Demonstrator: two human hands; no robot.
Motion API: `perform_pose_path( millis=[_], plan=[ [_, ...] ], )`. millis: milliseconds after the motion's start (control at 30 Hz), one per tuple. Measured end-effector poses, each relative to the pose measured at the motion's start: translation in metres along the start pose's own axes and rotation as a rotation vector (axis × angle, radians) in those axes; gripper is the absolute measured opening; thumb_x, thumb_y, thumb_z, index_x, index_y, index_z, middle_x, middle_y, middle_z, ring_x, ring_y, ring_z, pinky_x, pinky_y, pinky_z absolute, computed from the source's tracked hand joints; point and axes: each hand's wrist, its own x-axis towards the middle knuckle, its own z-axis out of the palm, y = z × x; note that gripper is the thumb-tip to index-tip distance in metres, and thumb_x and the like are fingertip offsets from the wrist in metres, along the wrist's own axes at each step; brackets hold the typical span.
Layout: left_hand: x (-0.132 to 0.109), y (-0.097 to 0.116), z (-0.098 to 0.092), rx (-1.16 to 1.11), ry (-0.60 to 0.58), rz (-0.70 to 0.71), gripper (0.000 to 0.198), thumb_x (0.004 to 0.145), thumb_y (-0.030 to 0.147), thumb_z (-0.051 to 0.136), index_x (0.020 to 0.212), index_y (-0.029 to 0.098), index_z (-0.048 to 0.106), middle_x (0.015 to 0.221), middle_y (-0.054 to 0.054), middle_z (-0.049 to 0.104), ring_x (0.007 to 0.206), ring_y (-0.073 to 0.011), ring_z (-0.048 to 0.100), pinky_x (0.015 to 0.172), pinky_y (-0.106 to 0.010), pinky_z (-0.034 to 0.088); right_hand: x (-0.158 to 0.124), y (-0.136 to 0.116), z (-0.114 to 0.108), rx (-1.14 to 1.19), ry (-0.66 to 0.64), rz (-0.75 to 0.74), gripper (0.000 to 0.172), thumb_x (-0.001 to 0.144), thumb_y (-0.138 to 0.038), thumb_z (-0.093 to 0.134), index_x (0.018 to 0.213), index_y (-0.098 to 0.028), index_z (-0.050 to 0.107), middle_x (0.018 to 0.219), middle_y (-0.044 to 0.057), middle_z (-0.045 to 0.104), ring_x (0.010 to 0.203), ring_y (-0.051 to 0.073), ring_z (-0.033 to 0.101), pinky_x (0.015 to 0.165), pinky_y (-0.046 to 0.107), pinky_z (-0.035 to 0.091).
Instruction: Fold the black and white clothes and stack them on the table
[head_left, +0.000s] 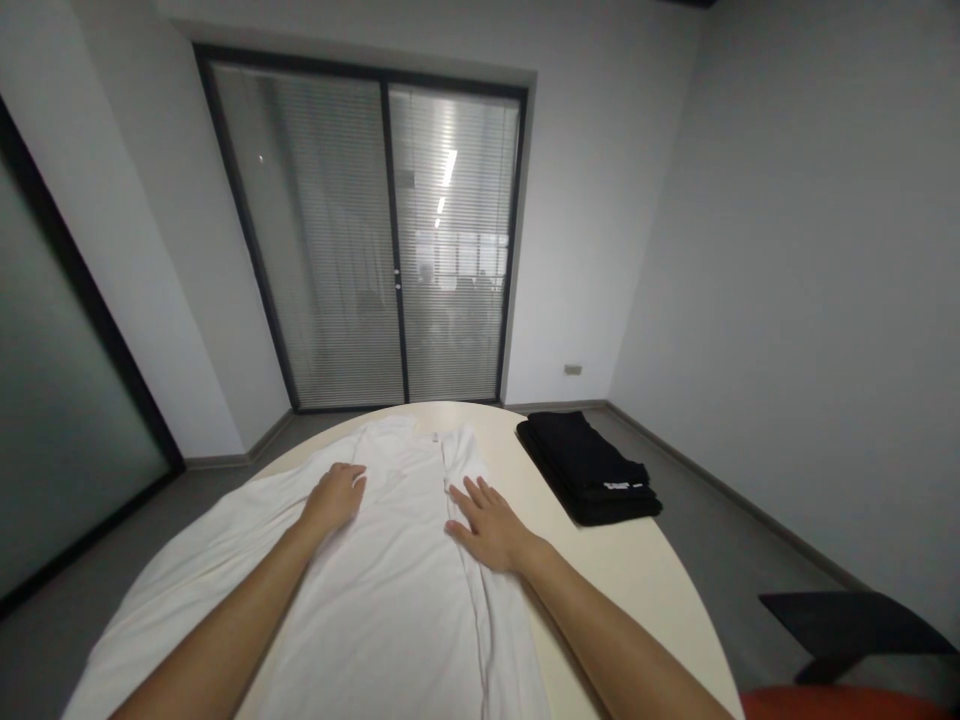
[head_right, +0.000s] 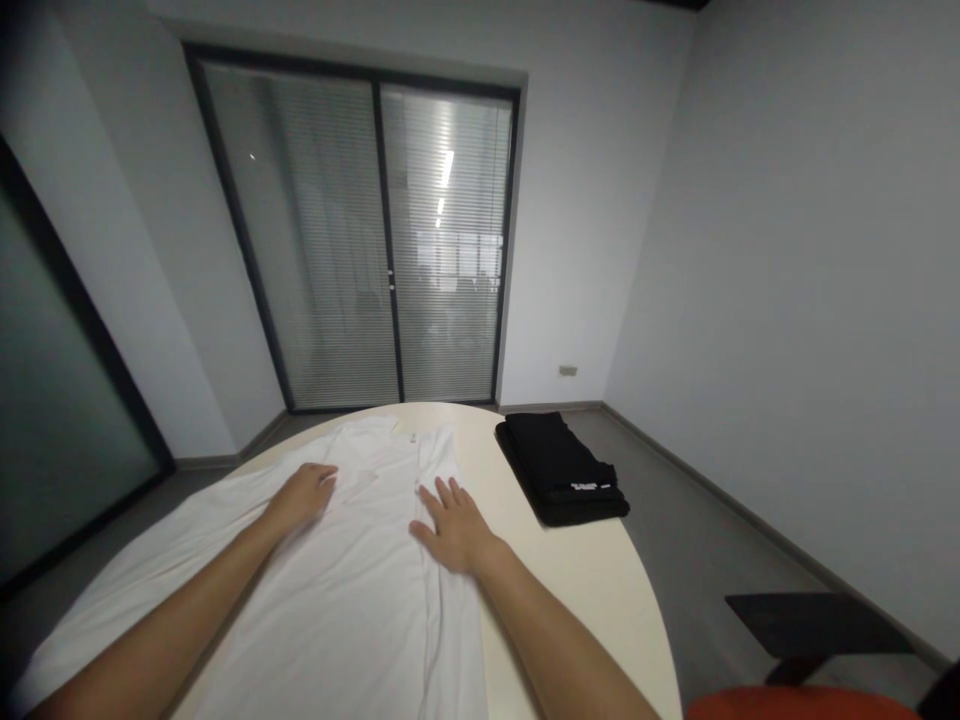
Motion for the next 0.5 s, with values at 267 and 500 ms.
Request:
perform_pose_path(
  millis=[267, 500],
  plan=[
    [0.031, 0.01, 0.021, -0.038, 0.013, 0.179, 0.052, 0.083, 0.014, 0.045, 0.135, 0.009, 0.052, 0.148, -0.015, 0.045, 0.139, -0.024, 0.042, 0.117, -0.035, 0.032, 0.014, 0.021, -0.007, -0.046, -0.069, 0.085, 0.085, 0.092, -0.075, 0.022, 0.158, -0.023, 0.019, 0.165, 0.009, 0.006, 0.15, 0.034, -0.006, 0.121, 0.049, 0.004],
    [0.051, 0.034, 0.034, -0.054, -0.001, 0.208, 0.063, 0.082, 0.014, 0.047, 0.144, 0.009, 0.041, 0.155, -0.014, 0.037, 0.145, -0.0243, 0.033, 0.12, -0.037, 0.029, 0.027, 0.055, -0.02, -0.087, -0.046, 0.127, 0.085, 0.091, -0.076, 0.024, 0.157, -0.022, 0.021, 0.164, 0.009, 0.009, 0.151, 0.034, -0.003, 0.121, 0.049, 0.004]
  ],
)
